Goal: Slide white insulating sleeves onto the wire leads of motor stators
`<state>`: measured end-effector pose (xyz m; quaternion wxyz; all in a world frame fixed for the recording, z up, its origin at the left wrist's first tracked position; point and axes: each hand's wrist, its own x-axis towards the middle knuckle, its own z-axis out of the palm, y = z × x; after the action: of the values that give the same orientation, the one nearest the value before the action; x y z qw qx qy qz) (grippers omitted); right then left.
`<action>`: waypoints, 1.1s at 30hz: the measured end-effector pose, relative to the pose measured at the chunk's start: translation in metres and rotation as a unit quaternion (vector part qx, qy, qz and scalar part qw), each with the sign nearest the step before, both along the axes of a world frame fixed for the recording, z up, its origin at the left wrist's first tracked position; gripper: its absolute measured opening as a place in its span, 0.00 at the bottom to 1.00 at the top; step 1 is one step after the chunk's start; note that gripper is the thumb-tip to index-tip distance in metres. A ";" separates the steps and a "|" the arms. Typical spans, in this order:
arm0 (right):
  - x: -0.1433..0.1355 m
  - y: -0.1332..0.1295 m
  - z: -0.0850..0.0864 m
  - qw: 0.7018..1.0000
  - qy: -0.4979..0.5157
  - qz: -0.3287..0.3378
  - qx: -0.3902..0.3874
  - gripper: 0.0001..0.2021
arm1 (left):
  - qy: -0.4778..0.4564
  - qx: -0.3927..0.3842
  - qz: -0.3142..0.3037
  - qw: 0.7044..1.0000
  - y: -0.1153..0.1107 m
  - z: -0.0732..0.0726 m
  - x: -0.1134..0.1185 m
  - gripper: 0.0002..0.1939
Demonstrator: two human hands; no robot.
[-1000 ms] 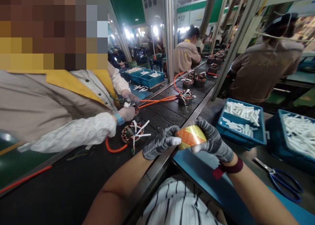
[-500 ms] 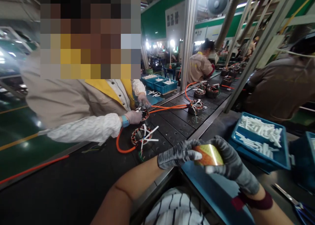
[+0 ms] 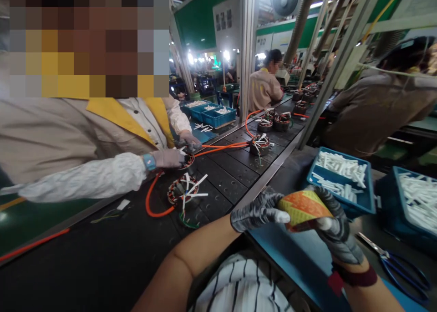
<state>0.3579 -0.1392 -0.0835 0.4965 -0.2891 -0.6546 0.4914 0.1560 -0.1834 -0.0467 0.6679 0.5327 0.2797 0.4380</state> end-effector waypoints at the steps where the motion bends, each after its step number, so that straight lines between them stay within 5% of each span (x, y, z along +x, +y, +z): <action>1: 0.004 0.001 0.006 0.999 -0.038 -0.006 0.038 0.28 | 0.023 -0.007 -0.002 1.000 0.002 0.004 0.000 0.18; 3: 0.009 0.002 0.021 0.982 -0.111 -0.024 0.150 0.27 | 0.056 -0.024 0.017 0.998 0.007 0.009 0.000 0.17; 6: 0.006 0.002 0.043 0.913 -0.235 -0.039 0.330 0.28 | 0.085 -0.023 0.036 0.995 0.016 0.012 0.003 0.17; 10: -0.001 0.007 0.052 0.849 -0.353 -0.030 0.393 0.30 | 0.116 0.033 0.011 0.993 0.023 0.017 0.006 0.17; 13: 0.003 0.007 0.043 0.901 -0.279 -0.024 0.331 0.34 | 0.111 0.024 0.020 0.993 0.021 0.020 0.004 0.18; 15: 0.006 0.004 0.036 0.963 -0.154 0.007 0.222 0.40 | 0.061 -0.016 0.032 0.997 0.016 0.018 0.000 0.19; 17: 0.006 0.000 0.029 0.994 -0.042 0.054 0.088 0.42 | 0.009 -0.051 0.044 0.998 0.012 0.015 -0.004 0.19; 20: 0.001 -0.004 0.027 0.997 0.017 0.066 0.022 0.41 | -0.005 -0.062 0.034 0.997 0.009 0.011 -0.010 0.19; 28: -0.009 0.001 0.060 0.951 -0.209 0.025 0.226 0.37 | 0.055 -0.040 0.043 0.997 0.007 0.013 -0.015 0.19; 33: -0.008 -0.006 0.058 0.987 -0.102 0.054 0.111 0.37 | 0.054 -0.047 0.059 0.996 -0.001 0.025 -0.016 0.18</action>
<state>0.3496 -0.1447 -0.0250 0.4289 -0.2444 -0.7672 0.4096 0.1402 -0.1846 -0.0222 0.6494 0.5059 0.3667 0.4335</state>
